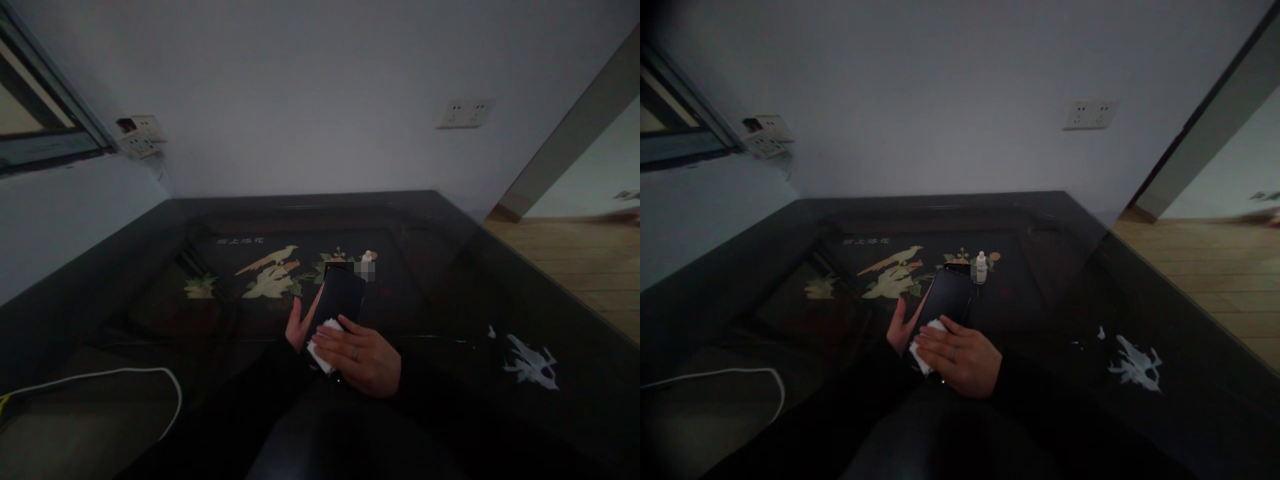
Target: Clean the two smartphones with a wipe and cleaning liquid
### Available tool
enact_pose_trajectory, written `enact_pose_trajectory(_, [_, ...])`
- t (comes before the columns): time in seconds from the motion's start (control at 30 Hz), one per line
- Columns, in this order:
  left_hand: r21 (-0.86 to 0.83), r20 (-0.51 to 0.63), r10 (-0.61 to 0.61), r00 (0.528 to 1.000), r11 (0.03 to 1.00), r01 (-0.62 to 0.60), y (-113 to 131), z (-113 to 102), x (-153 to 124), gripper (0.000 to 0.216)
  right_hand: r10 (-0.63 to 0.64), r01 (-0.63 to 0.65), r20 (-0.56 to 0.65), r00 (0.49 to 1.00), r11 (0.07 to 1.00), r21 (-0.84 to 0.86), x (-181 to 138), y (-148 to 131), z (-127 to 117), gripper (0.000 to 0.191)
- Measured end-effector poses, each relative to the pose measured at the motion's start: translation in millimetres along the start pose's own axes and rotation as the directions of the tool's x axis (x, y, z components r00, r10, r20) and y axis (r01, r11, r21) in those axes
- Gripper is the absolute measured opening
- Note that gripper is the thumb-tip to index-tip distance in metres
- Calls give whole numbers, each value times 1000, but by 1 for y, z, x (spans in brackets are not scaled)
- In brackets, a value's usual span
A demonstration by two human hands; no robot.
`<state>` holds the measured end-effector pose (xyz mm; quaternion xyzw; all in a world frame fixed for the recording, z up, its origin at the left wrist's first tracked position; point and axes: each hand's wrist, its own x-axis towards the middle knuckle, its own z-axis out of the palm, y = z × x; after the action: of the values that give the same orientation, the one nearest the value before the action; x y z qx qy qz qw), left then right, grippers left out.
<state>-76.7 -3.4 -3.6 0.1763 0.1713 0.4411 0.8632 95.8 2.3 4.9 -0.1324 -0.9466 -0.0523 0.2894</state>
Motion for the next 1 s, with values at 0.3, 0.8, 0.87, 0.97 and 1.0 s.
enact_pose_trajectory(0.3, [82, 207, -53, 977, 996, 37, -13, 1, -3, 77, 259, -268, -112, 959, 960, -78, 12, 32, -28, 44])
enact_pose_trajectory(0.8, [-42, 40, 92, 995, 995, -90, 4, -17, 8, 67, 9, -9, 14, 1000, 1000, 2, -8, 0, -11, 39])
enact_pose_trajectory(0.87, [-56, 10, 125, 992, 991, -125, 4, -20, 11, 66, -112, 111, 21, 993, 992, 54, -7, -10, -4, 37])
enact_pose_trajectory(0.97, [-40, 47, 70, 996, 997, -68, 3, -18, 8, 64, -136, 136, -1, 991, 988, 67, -10, 1, -5, 38])
enact_pose_trajectory(1.0, [-24, 84, 21, 996, 1000, -19, 3, -16, 6, 66, -71, 71, -13, 997, 997, 43, -12, 10, -8, 38])
